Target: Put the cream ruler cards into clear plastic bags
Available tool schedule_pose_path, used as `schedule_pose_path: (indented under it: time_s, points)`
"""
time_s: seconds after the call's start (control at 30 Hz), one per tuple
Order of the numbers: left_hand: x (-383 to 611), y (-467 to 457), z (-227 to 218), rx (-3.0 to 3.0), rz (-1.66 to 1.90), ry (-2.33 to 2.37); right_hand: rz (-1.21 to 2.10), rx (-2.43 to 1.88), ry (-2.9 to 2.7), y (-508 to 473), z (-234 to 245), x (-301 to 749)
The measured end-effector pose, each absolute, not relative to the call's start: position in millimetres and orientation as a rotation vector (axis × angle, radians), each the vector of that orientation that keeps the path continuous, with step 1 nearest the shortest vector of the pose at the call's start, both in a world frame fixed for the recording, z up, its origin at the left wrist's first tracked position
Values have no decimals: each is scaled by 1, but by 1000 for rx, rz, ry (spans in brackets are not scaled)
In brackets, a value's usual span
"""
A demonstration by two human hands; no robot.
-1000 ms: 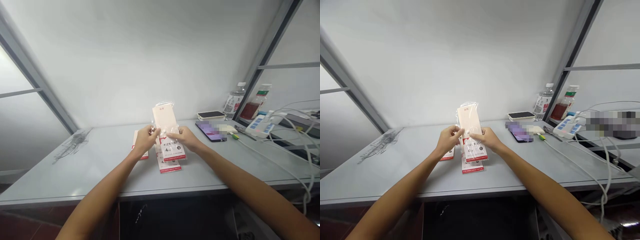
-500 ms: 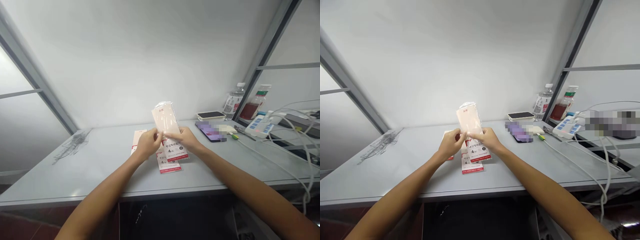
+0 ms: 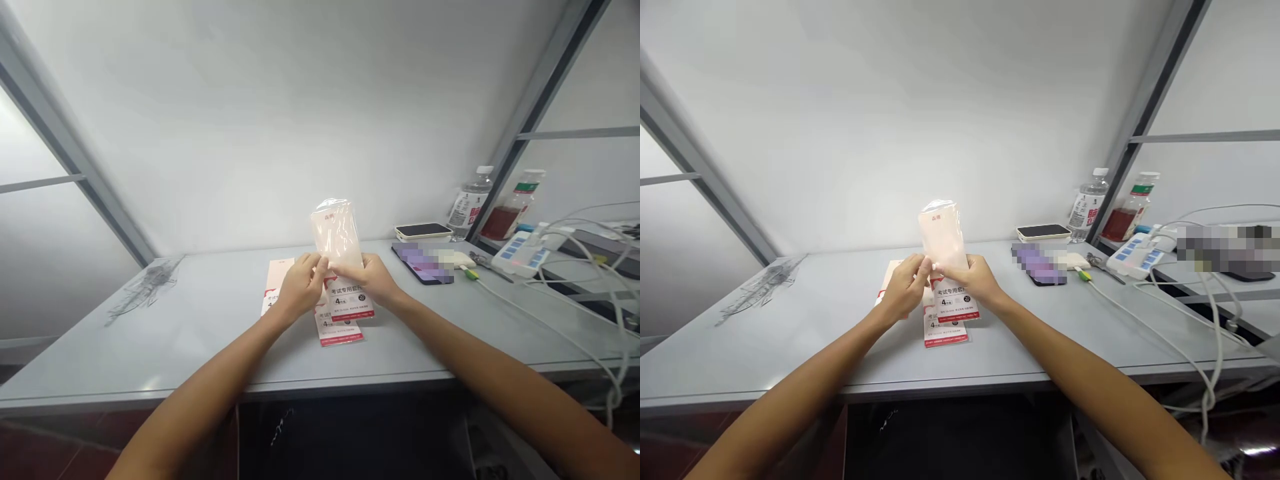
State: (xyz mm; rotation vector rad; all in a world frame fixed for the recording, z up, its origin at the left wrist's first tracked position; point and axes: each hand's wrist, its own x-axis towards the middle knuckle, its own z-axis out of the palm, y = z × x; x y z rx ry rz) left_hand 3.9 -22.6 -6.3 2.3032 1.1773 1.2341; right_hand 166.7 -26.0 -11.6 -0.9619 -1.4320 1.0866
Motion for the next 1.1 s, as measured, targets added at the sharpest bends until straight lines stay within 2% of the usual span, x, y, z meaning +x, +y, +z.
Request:
schedule_pose_path:
  time_s: [0.23,0.5,0.77,1.1]
  points:
    - [5,-15,-11,1672,1163,900,1126,-890,-1461,-29,-10,169]
    - [8,-14,-12,1695,1074,751,1112,-881,-1440,-30,-8,167]
    - [3,-11,-9,1465,913,654,1201,-857,-1509,-32,-11,170]
    - [1,-11,-8,1461,898,604,1215,-867,-1481,-33,-11,169]
